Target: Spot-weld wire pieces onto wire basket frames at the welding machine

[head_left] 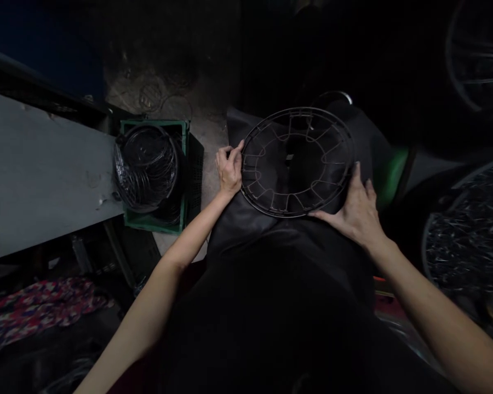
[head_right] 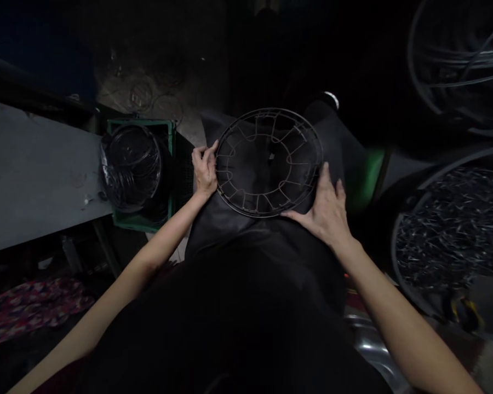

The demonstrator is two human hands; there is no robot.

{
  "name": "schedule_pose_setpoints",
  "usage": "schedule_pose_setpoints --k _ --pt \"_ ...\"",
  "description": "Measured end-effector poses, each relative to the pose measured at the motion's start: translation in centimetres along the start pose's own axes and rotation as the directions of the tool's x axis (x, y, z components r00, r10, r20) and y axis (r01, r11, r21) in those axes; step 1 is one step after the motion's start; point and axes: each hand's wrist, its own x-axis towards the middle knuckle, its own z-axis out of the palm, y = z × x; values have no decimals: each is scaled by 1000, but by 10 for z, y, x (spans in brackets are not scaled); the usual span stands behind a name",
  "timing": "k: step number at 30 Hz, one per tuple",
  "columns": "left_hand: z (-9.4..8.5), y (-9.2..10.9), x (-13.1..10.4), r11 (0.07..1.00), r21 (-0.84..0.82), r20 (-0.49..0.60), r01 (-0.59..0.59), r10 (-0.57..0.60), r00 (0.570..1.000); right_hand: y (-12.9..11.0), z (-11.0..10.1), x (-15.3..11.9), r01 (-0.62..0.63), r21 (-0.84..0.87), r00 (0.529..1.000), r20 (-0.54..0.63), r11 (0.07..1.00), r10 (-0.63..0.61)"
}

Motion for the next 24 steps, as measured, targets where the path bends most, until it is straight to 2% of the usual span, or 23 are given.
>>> schedule_pose_setpoints --k 9,15,20,24 --pt "2 -3 2 999 -23 17 30 -30 999 -17 9 -14 -17 15 1000 -9 1000 17" --pt "1 -1 -2 999 3 34 51 -51 998 -29 18 -16 -114 -21 993 -27 993 113" --pt "5 -5 6 998 -44 69 47 -44 997 -25 25 -18 -179 -82 984 -26 980 177" --pt "0 6 3 987 -74 116 143 -134 984 -25 21 -23 -194 38 980 -40 980 196"
